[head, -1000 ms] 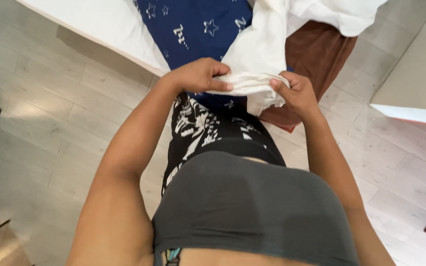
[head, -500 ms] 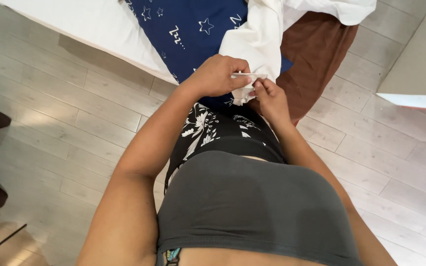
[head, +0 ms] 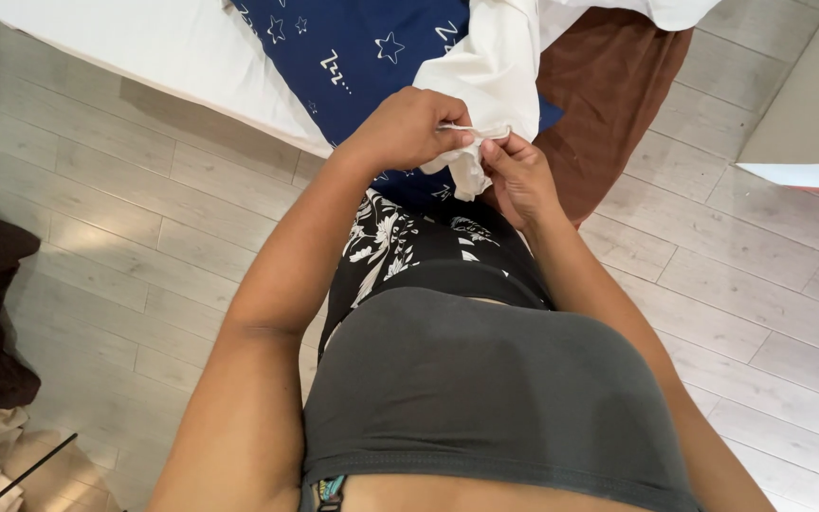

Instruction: The person places a blue pillow with star patterns onto a bed and then folds a white pillowcase on top of it. They smooth the fabric and fold the pillowcase into a neat rectangular shape by hand.

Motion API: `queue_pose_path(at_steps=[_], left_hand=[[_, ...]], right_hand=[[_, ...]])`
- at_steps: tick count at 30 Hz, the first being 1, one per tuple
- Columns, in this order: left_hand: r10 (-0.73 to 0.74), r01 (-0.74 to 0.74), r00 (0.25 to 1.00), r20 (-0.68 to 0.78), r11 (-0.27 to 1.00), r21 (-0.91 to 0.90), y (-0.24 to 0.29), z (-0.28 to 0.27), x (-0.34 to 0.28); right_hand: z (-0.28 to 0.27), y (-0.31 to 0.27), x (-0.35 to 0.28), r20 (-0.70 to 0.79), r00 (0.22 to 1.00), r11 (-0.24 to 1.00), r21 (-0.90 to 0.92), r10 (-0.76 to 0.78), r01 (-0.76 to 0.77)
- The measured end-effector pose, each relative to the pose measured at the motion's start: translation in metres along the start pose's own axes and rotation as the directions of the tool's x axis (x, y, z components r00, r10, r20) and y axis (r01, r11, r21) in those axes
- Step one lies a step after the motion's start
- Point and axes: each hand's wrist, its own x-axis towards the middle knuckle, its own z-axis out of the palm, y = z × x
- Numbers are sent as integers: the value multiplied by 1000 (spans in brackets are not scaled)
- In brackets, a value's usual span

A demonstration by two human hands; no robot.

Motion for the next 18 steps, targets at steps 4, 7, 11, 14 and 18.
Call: queue_pose_path(at_steps=[4,7,11,14,18], left_hand=[[-21,21,1000,2,1000,-5,-8,2,4],[-18,19,1000,17,999,-40,-15,3,7],[-30,31,999,31,999,-44,-20,-1,11],[12,-13,1000,-8,997,-72,-31,-6,13],[-25,26,999,28,999,-42,-22,-17,10]], right_hand=[[-3,3,5,13,1000,1000,-10,-19,19],[-12,14,9,41,999,999,41,-24,22],[-11,22,8,52,999,977,214,-6,-5],[-7,20,4,26,1000,962,271,-13,5],[-12,24,3,30,998,956,288,-55,44]])
